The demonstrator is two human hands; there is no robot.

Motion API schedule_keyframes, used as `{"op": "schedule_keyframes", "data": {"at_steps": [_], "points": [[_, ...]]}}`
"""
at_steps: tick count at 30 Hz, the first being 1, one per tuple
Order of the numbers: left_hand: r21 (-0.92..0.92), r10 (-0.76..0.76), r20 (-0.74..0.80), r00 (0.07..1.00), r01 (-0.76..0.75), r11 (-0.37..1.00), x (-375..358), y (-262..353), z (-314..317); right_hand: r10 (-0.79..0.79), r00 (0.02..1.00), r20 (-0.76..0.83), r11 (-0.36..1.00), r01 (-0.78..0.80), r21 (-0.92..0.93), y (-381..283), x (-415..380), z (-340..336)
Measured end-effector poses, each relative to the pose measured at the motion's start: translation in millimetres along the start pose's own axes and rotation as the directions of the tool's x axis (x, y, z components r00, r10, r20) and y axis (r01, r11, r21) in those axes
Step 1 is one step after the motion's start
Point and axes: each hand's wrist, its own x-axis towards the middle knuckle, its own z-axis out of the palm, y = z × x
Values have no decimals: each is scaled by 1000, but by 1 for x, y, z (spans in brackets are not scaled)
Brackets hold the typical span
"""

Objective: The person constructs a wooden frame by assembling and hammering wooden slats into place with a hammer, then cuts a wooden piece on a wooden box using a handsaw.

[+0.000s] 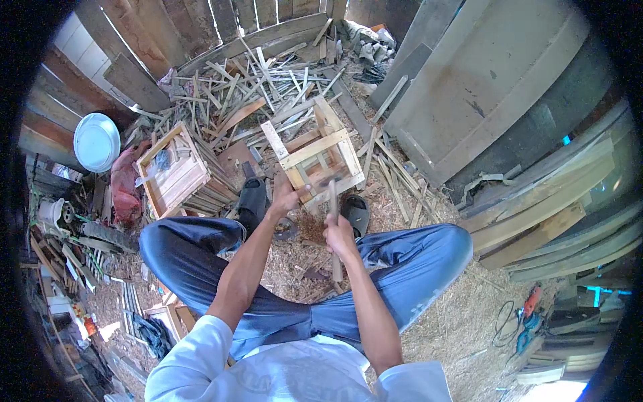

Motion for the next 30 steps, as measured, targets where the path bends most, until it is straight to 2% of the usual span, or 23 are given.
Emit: {"op": "schedule_keyframes", "data": {"at_steps": [1,3,5,6,7,8,9,11,13,14,15,17,18,19,21,22,24,26,27,29,30], "points": [[58,-22,2,1000,22,998,1,-1,-1,-2,1000,-2,1000,2,0,3,2,-2],[112,-41,6,999,40,993,6,-8,2,65,991,120,991,-78,107,6,6,-9],[-34,-32,-14,999,31,999,12,-23,3,59,990,127,982,-81,171,5,7,-8],[-35,-36,-18,999,36,999,6,-8,1,58,989,138,968,-90,236,5,5,-6],[50,-66,9,998,65,997,-4,24,-2,61,988,142,968,-94,234,9,6,-1],[136,-95,37,995,89,987,-9,43,-4,65,995,78,990,-74,124,16,7,5],[135,-93,38,995,87,987,-3,26,-3,59,998,11,998,-59,12,19,8,7],[-22,-73,73,995,75,997,15,-24,-1,70,997,43,996,-72,44,2,1,-2],[-29,-52,61,997,54,998,15,-26,0,-6,1000,-11,986,8,169,-5,-1,-6],[-34,-29,51,998,31,999,14,-28,0,-59,994,-88,982,73,174,-7,-2,-5],[-34,-32,48,998,33,999,14,-28,-1,-57,995,-85,983,71,172,-8,-3,-2],[-107,-29,75,997,37,994,13,-26,0,-53,979,-198,987,81,136,-8,-6,3],[-109,-26,78,997,35,993,13,-26,0,-53,987,-154,998,49,-33,10,6,4],[-107,-65,95,993,75,991,14,-27,-2,39,999,11,999,-39,-22,16,11,4],[-99,-100,115,988,111,989,15,-27,-2,57,998,25,998,-58,34,18,9,6],[-56,-65,87,994,70,996,15,-27,-1,54,998,27,998,-55,36,11,6,5],[-12,-37,53,998,37,999,6,-9,-2,-1,1000,14,982,-2,190,-3,-2,0],[291,-12,15,1000,7,957,-16,55,-4,-47,995,-89,974,65,215,-5,-4,0],[290,-10,18,1000,5,957,-14,52,-4,-66,987,-148,976,94,196,-3,-3,2],[161,-36,46,998,28,987,-6,32,-4,20,1000,-13,998,-19,61,15,6,1],[160,-30,50,998,22,987,2,12,-2,106,986,132,985,-123,125,15,7,-1]]}}
